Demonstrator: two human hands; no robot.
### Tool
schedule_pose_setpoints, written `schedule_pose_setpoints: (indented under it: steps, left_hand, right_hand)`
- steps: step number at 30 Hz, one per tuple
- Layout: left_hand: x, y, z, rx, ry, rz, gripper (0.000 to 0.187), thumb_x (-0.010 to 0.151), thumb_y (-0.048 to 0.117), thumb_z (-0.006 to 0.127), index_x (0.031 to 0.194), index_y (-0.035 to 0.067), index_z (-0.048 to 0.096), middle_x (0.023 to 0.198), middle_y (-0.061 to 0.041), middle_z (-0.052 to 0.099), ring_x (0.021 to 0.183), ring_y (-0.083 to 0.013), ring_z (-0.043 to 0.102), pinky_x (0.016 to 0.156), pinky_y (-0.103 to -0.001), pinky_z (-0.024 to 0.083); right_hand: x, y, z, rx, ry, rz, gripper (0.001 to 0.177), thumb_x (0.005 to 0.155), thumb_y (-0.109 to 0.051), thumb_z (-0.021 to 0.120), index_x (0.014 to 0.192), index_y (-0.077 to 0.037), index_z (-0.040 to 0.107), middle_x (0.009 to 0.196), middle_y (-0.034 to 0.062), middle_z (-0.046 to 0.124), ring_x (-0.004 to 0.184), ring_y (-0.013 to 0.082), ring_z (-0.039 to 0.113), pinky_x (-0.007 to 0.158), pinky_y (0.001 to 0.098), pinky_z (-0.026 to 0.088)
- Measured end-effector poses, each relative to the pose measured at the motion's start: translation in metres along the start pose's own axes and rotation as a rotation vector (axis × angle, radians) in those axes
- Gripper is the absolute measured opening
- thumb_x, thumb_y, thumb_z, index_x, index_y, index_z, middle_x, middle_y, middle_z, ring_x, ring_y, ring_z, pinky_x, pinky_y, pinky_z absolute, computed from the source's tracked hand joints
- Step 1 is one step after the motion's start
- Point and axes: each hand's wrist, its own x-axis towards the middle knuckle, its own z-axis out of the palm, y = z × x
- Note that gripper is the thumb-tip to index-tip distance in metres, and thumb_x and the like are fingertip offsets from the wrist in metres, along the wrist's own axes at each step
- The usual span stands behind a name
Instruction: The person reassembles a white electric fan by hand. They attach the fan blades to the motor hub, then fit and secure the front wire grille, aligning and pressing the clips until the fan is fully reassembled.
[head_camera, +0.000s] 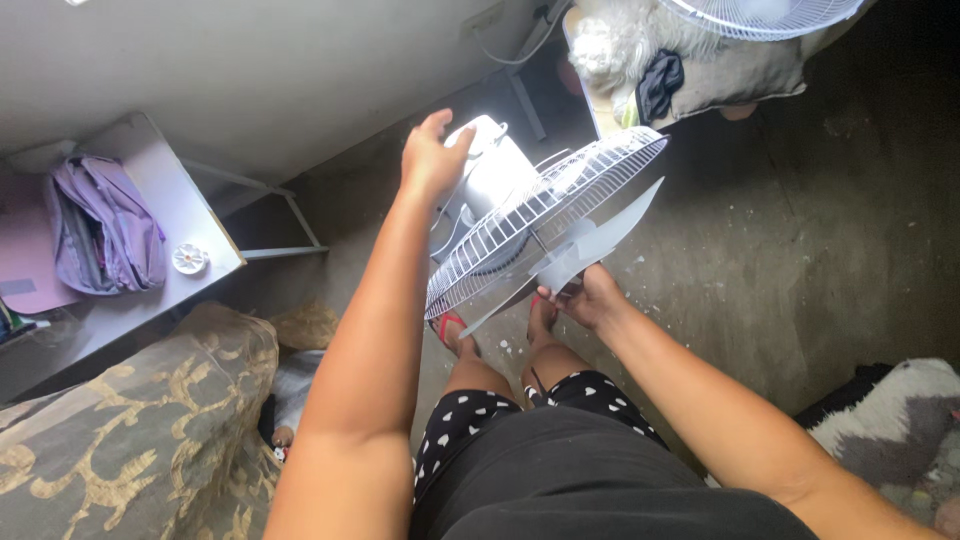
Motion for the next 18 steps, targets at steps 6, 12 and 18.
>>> schedule_pose_setpoints:
  steps: [6, 12, 18]
  left_hand:
    - [0.037, -0.029, 0.038, 0.271, -0.15, 0.071, 0.081, 0.08, 0.053, 0.07, 0.148, 0.021, 0.039, 0.151, -0.016, 0.034, 0.135, -0.0345, 0.04, 0.109, -0.039, 0.034]
    - [0.032, -0.024, 0.052, 0.29, -0.183, 0.06, 0.077, 0.081, 0.057, 0.068, 0.145, 0.02, 0.045, 0.143, -0.012, 0.049, 0.13, -0.033, 0.047, 0.107, -0.041, 0.04]
    - [0.018, -0.012, 0.043, 0.3, -0.141, 0.083, 0.073, 0.075, 0.054, 0.074, 0.137, 0.021, 0.053, 0.135, -0.01, 0.053, 0.126, -0.0337, 0.048, 0.104, -0.041, 0.042]
  right_hand:
    - [-0.006, -0.005, 0.012, -0.024, 0.13, 0.01, 0.029, 0.097, -0.033, 0.05, 0.107, -0.009, 0.062, 0.099, 0.0072, 0.067, 0.085, 0.0225, 0.066, 0.067, 0.041, 0.058]
    - [-0.011, -0.002, 0.013, -0.016, 0.068, -0.014, 0.034, 0.096, -0.037, 0.046, 0.111, -0.01, 0.059, 0.098, 0.0084, 0.066, 0.083, 0.0232, 0.063, 0.067, 0.0405, 0.057]
    - [0.011, -0.001, 0.034, 0.134, 0.241, 0.02, 0.028, 0.093, -0.03, 0.047, 0.117, -0.016, 0.052, 0.104, 0.0125, 0.06, 0.088, 0.0297, 0.066, 0.073, 0.0487, 0.062]
